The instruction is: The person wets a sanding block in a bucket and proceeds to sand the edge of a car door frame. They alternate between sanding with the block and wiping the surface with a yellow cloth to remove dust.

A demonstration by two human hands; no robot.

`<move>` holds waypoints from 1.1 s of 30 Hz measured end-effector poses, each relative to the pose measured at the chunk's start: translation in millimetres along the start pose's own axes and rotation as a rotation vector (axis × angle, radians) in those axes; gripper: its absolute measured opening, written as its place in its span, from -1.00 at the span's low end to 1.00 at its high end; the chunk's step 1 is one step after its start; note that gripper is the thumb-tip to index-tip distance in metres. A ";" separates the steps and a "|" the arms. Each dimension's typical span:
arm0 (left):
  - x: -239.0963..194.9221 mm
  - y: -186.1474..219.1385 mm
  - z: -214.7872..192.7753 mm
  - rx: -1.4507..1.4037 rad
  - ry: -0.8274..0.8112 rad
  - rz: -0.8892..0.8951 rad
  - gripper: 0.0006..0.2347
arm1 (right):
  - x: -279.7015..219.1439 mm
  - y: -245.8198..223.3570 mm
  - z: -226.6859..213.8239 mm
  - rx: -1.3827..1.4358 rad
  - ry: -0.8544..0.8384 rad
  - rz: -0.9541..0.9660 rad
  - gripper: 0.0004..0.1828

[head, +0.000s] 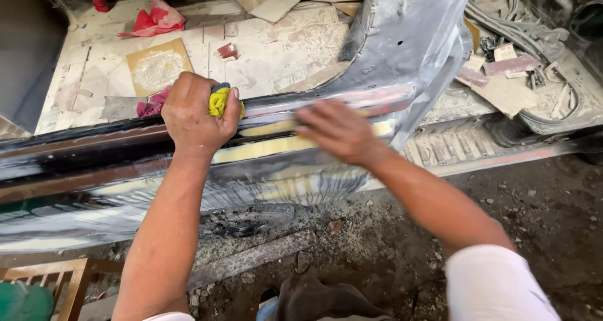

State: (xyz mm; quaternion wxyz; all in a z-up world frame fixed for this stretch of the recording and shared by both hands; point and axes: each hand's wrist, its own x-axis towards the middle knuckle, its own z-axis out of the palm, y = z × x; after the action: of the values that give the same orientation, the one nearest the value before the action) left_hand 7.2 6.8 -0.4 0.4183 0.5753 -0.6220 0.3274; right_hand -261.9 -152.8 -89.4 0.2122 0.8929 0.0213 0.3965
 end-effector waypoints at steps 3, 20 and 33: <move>-4.2 -4.7 -0.4 -0.003 -0.025 -0.014 -0.81 | 67.7 -37.6 0.6 0.198 -0.093 -0.050 -0.59; -1.8 0.6 1.3 -0.006 0.002 0.004 -0.79 | 7.6 -1.1 -8.2 -0.140 -0.058 -0.131 -0.81; -0.1 -2.1 0.8 -0.063 0.019 0.031 -0.80 | 62.6 -16.8 -21.2 0.018 -0.012 -0.087 -0.76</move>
State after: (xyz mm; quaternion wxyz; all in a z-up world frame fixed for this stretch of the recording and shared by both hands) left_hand 9.2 5.9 -1.0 0.4368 0.5491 -0.6369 0.3196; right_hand -232.0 -117.0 -39.6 0.2211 0.8954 0.0626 0.3815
